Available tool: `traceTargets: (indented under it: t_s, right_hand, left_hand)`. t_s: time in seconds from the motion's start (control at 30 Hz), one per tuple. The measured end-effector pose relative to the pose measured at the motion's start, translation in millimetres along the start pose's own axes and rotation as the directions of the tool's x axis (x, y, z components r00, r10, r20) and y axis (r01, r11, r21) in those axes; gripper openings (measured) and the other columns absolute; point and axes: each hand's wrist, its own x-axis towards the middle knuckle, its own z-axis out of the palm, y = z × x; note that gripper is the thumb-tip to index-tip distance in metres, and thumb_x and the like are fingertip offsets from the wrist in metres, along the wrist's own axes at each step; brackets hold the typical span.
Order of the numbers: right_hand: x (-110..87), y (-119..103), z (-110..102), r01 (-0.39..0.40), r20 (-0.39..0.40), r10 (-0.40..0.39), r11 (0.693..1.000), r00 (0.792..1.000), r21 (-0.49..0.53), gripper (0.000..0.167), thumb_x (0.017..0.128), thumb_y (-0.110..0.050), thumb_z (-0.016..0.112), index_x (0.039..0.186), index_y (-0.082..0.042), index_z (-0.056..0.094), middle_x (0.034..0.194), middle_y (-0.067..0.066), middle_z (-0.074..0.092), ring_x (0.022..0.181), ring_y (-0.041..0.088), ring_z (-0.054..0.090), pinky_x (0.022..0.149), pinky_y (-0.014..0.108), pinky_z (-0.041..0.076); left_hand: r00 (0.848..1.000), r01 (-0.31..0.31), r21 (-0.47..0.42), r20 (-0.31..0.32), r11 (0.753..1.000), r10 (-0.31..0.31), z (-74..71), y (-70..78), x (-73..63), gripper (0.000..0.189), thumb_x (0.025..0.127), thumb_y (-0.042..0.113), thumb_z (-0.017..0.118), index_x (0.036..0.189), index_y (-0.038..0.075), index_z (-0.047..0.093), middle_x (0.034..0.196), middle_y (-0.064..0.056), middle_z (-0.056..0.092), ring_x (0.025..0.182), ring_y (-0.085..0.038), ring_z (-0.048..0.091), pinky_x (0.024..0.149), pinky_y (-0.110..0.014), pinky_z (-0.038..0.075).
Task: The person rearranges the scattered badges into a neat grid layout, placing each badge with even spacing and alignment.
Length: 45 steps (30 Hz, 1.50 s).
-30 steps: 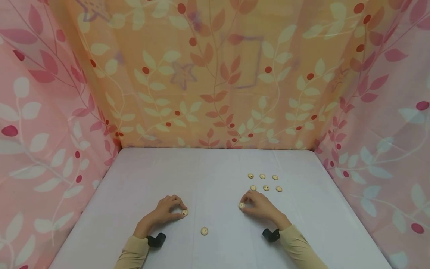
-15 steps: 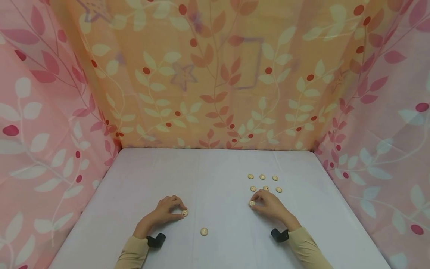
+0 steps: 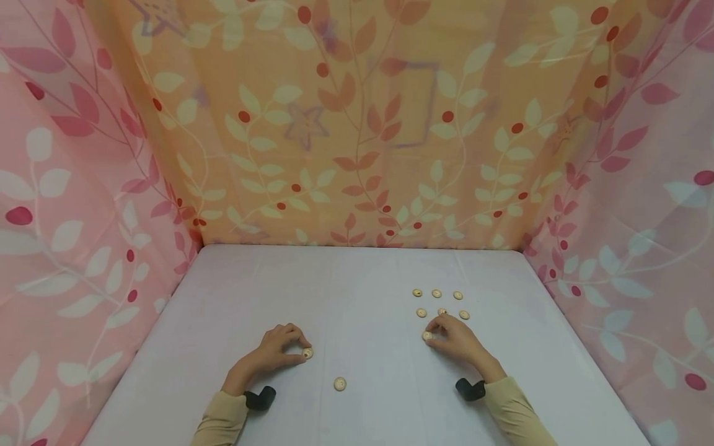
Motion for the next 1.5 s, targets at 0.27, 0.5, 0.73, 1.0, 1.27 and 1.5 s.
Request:
traceTargets:
  t_s: [0.27,0.5,0.73,1.0,1.27,1.5]
  right_hand:
    - [1.9,1.0,-1.1,-0.019,0.013,0.019,0.999,1.000,0.033,0.017,0.077,-0.028,0.075,0.087,-0.023,0.064,0.085,-0.010,0.056,0.079,0.009,0.048,0.073,0.032,0.041]
    - [2.7,3.9,0.0,0.014,0.007,-0.014,0.999,1.000,0.037,0.017,0.077,-0.027,0.075,0.090,-0.022,0.064,0.085,-0.010,0.056,0.077,0.009,0.048,0.070,0.028,0.041]
    - [1.9,5.0,3.2,0.043,-0.019,-0.042,0.998,0.999,0.052,0.020,0.076,-0.026,0.076,0.091,-0.022,0.063,0.083,-0.011,0.054,0.076,0.007,0.047,0.069,0.026,0.041]
    - [2.6,-1.7,8.7,0.152,-0.097,-0.147,0.987,0.984,0.046,0.023,0.072,-0.021,0.079,0.090,-0.020,0.065,0.079,-0.010,0.057,0.071,0.007,0.050,0.064,0.023,0.041]
    - [6.6,-13.4,16.1,0.244,-0.142,-0.238,0.970,0.961,0.026,0.024,0.070,-0.019,0.081,0.089,-0.018,0.066,0.075,-0.007,0.055,0.065,0.006,0.047,0.060,0.021,0.038]
    - [10.5,-31.5,20.7,0.275,-0.110,-0.271,0.961,0.956,0.025,0.025,0.071,-0.021,0.080,0.093,-0.018,0.067,0.075,-0.009,0.052,0.064,0.003,0.042,0.058,0.020,0.036]
  left_hand:
    - [1.000,0.008,0.000,0.004,1.000,-0.008,0.1,0.5,0.3,0.018,0.078,0.034,0.072,0.093,0.031,0.063,0.107,0.012,0.053,0.100,-0.014,0.043,0.088,-0.047,0.028]
    - [1.000,0.009,-0.005,0.006,1.000,-0.009,-0.9,2.4,-0.3,0.018,0.078,0.032,0.073,0.093,0.030,0.063,0.107,0.011,0.053,0.100,-0.014,0.043,0.088,-0.048,0.028]
    - [1.000,0.004,-0.006,0.004,1.000,-0.004,-0.1,0.2,-0.4,0.018,0.078,0.034,0.072,0.093,0.031,0.063,0.107,0.012,0.053,0.099,-0.014,0.043,0.088,-0.047,0.028]
    - [1.000,-0.004,-0.001,-0.004,1.000,0.004,0.2,-2.5,0.6,0.017,0.078,0.036,0.071,0.093,0.032,0.063,0.106,0.012,0.054,0.098,-0.013,0.043,0.087,-0.047,0.028]
    - [1.000,-0.020,0.007,-0.020,1.000,0.020,0.2,-1.8,0.7,0.017,0.078,0.034,0.072,0.093,0.030,0.064,0.105,0.011,0.054,0.096,-0.013,0.043,0.085,-0.046,0.028]
    - [0.998,-0.042,0.010,-0.036,0.999,0.043,0.7,-1.5,0.4,0.017,0.079,0.033,0.072,0.093,0.029,0.064,0.106,0.009,0.054,0.095,-0.014,0.043,0.084,-0.046,0.029]
